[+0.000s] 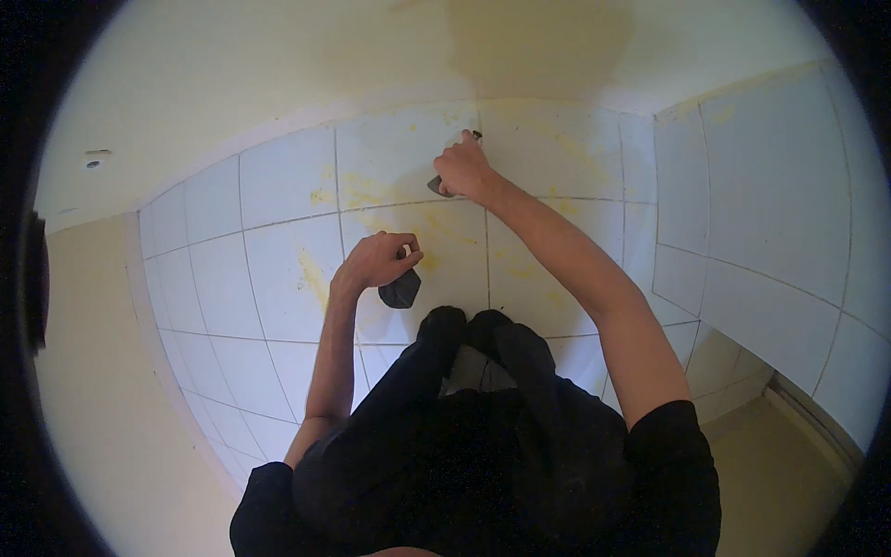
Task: The person scrapes grout or debris from tiled surfaces using a putty knife and wipes the area with a cloth.
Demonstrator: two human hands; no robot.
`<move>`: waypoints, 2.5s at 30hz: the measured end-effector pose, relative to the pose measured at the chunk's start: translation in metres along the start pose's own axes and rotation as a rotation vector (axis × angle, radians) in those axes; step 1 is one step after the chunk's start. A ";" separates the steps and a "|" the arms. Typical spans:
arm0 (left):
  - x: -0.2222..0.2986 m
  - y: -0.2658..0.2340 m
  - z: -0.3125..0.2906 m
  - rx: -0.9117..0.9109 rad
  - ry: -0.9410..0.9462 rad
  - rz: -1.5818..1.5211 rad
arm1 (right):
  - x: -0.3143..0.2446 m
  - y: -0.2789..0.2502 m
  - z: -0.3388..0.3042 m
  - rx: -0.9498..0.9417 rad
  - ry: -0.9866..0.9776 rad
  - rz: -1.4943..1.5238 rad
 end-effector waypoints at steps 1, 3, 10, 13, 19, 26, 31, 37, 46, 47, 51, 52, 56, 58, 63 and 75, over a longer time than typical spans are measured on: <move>0.000 0.000 0.001 -0.005 0.001 0.008 | 0.006 -0.002 0.004 -0.002 0.027 0.007; 0.005 -0.001 0.002 -0.015 0.012 0.015 | 0.012 -0.004 0.006 -0.004 0.056 0.013; -0.003 0.001 -0.001 -0.025 0.011 0.027 | -0.007 -0.010 0.017 0.039 -0.074 -0.060; -0.001 -0.001 -0.001 -0.042 -0.011 0.031 | -0.007 -0.011 0.020 0.111 -0.082 -0.097; -0.003 -0.003 -0.003 -0.014 0.001 0.012 | -0.008 -0.003 0.015 0.017 -0.120 -0.035; -0.006 0.001 -0.001 -0.032 -0.020 0.028 | 0.011 -0.003 0.011 0.084 -0.038 -0.020; 0.002 -0.002 -0.005 0.000 0.000 0.004 | -0.009 -0.003 0.011 0.096 -0.123 -0.117; 0.001 -0.003 -0.004 -0.003 0.000 -0.002 | 0.010 -0.002 0.007 0.044 -0.073 -0.070; -0.003 0.001 -0.002 0.006 0.019 -0.008 | 0.013 0.004 -0.002 0.034 -0.051 -0.077; -0.002 0.000 -0.002 0.007 0.021 -0.005 | 0.002 0.005 -0.003 0.040 -0.144 -0.125; 0.004 -0.001 -0.002 -0.015 -0.005 -0.015 | 0.016 -0.001 -0.003 0.048 -0.088 -0.078; 0.002 -0.003 -0.002 -0.024 -0.029 0.007 | 0.023 -0.005 -0.002 0.061 -0.047 -0.083; -0.001 0.002 -0.003 -0.006 0.013 -0.010 | -0.001 0.003 -0.010 -0.023 -0.165 -0.073; -0.002 0.002 -0.004 -0.026 0.002 -0.048 | 0.009 0.001 -0.011 -0.019 -0.100 -0.048; 0.008 -0.005 -0.005 -0.092 0.107 -0.373 | 0.066 -0.019 -0.040 0.095 0.225 0.141; 0.027 -0.055 0.105 0.384 0.217 0.125 | 0.127 0.014 -0.158 0.270 0.672 0.844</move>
Point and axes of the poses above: each hand's wrist, its own z-axis towards the middle knuckle, its own y-axis out of the palm, x = y × z, the point moved 9 cm from there along z, towards the middle knuckle, and after that the axes turned 7 degrees about -z, right-handed, at the moved point
